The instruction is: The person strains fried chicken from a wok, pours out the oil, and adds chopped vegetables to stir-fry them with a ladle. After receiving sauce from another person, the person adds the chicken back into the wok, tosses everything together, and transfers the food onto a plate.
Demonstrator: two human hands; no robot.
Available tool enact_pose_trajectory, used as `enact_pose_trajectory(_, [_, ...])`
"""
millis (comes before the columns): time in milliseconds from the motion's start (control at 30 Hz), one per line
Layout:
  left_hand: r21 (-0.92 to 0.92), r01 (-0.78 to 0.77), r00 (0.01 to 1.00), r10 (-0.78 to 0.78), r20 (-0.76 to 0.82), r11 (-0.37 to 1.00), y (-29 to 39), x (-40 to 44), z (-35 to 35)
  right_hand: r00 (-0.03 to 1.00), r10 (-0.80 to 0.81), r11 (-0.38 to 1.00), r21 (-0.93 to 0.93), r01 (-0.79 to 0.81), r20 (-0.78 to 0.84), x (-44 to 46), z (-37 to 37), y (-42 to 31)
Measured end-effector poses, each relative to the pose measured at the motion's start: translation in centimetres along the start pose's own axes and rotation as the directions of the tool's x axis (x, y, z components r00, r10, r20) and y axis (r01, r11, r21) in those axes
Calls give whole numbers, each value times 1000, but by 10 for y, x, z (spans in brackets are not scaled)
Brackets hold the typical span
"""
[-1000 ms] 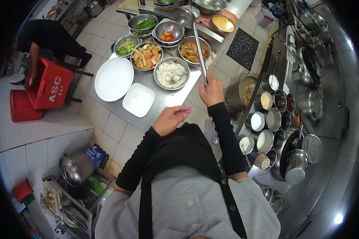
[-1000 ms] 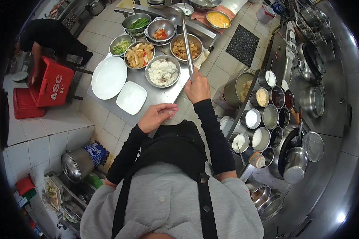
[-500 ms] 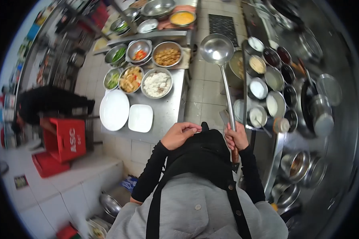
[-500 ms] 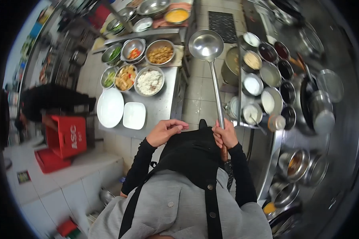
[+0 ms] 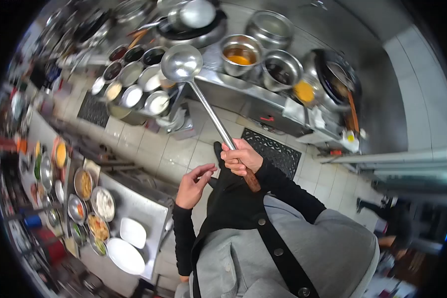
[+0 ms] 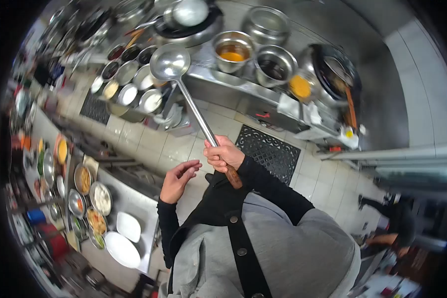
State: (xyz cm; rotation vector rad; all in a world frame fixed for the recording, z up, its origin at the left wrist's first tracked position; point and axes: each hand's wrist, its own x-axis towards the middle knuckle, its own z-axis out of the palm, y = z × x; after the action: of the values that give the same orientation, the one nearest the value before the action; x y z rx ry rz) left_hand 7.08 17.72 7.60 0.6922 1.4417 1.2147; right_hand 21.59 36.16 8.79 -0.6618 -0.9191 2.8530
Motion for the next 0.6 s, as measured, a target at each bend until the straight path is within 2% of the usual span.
enact_pose_trajectory(100, [-71,30,999,-28,35,997,-20,-3,26,991,-107,992,58,112,-77,-38,-15,-6])
enact_pose_trajectory(333, [9,137,985,-137,109,991,-35,31,86,915,-325,925,121,360,-238,-138,-76,-45])
enact_pose_trajectory(367, [21,147,982,-149,120,989,-34,39,99,891,-358,917,73,392,-280,-157,-88,-53])
enact_pose_trajectory(500, [132,101,970,-127,208,986,-28,90,167,744,-516,839,-72,540,-424,-237,-151,-80])
enact_pose_trajectory(600, [170,67,959,-111,262,983,-24,134,238,555,-621,773,-313,552,-554,-303,-209,-100])
